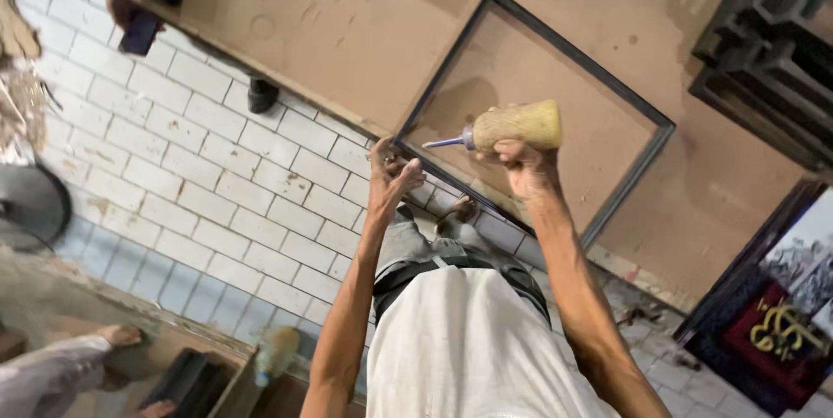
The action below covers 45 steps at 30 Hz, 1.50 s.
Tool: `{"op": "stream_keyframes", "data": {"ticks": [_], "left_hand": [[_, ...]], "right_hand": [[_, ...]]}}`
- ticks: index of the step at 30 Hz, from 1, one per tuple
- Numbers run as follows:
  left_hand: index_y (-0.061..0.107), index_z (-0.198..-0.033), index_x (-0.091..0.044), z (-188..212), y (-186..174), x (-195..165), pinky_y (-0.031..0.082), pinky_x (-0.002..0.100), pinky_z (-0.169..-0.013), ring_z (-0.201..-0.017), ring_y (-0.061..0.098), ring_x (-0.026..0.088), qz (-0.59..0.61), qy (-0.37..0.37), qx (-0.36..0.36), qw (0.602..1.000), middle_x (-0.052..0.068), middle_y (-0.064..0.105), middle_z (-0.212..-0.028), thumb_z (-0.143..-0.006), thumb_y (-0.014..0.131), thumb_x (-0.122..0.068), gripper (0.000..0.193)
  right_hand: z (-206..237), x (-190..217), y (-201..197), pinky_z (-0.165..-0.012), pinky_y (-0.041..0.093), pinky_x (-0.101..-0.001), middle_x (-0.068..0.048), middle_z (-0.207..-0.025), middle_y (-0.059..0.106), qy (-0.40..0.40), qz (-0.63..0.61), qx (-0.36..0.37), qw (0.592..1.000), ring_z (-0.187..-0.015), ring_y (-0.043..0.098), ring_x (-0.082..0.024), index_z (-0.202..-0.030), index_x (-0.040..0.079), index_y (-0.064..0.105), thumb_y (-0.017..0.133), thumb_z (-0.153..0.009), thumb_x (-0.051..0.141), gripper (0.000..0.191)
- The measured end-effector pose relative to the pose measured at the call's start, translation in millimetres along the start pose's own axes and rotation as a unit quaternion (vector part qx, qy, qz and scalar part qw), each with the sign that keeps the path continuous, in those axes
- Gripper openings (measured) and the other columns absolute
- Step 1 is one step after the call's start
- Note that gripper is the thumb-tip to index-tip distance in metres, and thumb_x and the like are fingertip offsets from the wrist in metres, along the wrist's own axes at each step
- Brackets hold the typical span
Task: The person applies glue to the inner edge of a picture frame, places a printed image inside, and stacks the completed frame. The process is repeated with different images, including a mosque scene, a sunset with palm trees, and Arabic calligraphy.
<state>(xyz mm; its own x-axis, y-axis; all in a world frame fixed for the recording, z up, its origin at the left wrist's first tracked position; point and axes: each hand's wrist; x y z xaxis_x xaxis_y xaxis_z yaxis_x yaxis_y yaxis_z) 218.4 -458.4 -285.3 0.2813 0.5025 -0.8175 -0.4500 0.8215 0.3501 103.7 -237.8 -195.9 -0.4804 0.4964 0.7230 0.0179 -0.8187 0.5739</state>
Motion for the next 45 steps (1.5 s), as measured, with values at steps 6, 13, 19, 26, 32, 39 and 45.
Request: {"op": "stream_keyframes", "data": {"ticks": [6,13,19,26,32,39,45], "left_hand": [[0.034,-0.146,-0.011,-6.0,5.2,10.2,0.063,0.032,-0.059,-0.068,0.072,0.02,-0.081,0.011,-0.056,0.995,0.013,0.067,-0.087,-0.09,0.081,-0.018,0.073],[0.035,-0.145,-0.013,-9.1,4.7,11.6,0.064,0.032,-0.059,-0.068,0.073,0.019,-0.061,-0.008,-0.047,0.997,0.011,0.068,-0.083,-0.089,0.08,-0.015,0.072],[0.037,-0.145,-0.012,-7.6,2.0,12.5,0.06,0.03,-0.057,-0.068,0.071,0.018,-0.065,-0.009,-0.032,0.997,0.011,0.067,-0.081,-0.089,0.079,-0.015,0.07],[0.036,-0.145,-0.009,-7.2,-0.3,12.6,0.061,0.031,-0.059,-0.069,0.072,0.018,-0.071,-0.016,-0.032,0.997,0.01,0.068,-0.081,-0.089,0.08,-0.015,0.071],[0.037,-0.146,-0.008,-5.1,-1.2,11.5,0.064,0.031,-0.063,-0.072,0.074,0.019,-0.091,-0.02,-0.029,0.995,0.01,0.07,-0.08,-0.089,0.078,-0.015,0.071],[0.037,-0.147,-0.01,-6.4,-1.9,15.5,0.063,0.031,-0.064,-0.073,0.074,0.02,-0.055,-0.043,-0.026,0.997,0.011,0.068,-0.08,-0.086,0.08,-0.015,0.074],[0.041,-0.144,-0.007,-5.3,-1.4,12.0,0.063,0.031,-0.066,-0.075,0.073,0.02,-0.061,-0.02,-0.027,0.998,0.01,0.069,-0.089,-0.086,0.083,-0.014,0.071]], "right_hand": [[-28.6,-27.0,9.2,-0.073,0.069,-0.0486,-0.022,-0.129,0.066,0.018,0.022,0.002,1.0,-0.094,0.073,-0.033,-0.141,-0.002,0.047,0.069,-0.066,-0.005,0.078],[-33.0,-43.6,8.7,-0.074,0.067,-0.0464,-0.02,-0.13,0.066,0.017,0.047,0.004,0.999,-0.095,0.071,-0.028,-0.139,-0.001,0.049,0.072,-0.07,-0.007,0.074],[-28.1,-60.9,9.7,-0.07,0.068,-0.0445,-0.018,-0.126,0.067,0.01,0.045,-0.015,0.999,-0.094,0.071,-0.026,-0.135,0.002,0.051,0.074,-0.065,-0.009,0.074],[-28.2,-66.0,6.9,-0.07,0.065,-0.0385,-0.022,-0.127,0.067,-0.081,0.079,0.0,0.994,-0.101,0.072,-0.029,-0.132,-0.004,0.054,0.08,-0.069,-0.011,0.069],[-50.6,-46.8,1.7,-0.075,0.066,-0.0379,-0.023,-0.127,0.067,-0.11,0.081,-0.024,0.99,-0.102,0.072,-0.029,-0.132,-0.006,0.053,0.081,-0.068,-0.012,0.07],[-88.4,-4.8,2.4,-0.067,0.067,-0.04,-0.021,-0.12,0.069,-0.173,0.107,-0.032,0.979,-0.089,0.074,-0.027,-0.129,-0.007,0.055,0.08,-0.07,-0.008,0.064],[-128.1,35.2,9.9,-0.068,0.068,-0.0422,-0.018,-0.113,0.071,-0.219,0.151,-0.038,0.963,-0.087,0.074,-0.026,-0.127,-0.008,0.061,0.082,-0.075,-0.006,0.057]]}}
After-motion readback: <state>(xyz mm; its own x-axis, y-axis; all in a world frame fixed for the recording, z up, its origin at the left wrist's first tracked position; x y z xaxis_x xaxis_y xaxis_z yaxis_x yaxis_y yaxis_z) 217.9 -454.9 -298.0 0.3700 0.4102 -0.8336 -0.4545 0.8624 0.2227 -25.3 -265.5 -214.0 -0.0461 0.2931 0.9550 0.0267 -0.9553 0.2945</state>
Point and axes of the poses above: each hand's wrist, its own z-axis away from the middle knuckle, its own y-axis out of the palm, x = y × z
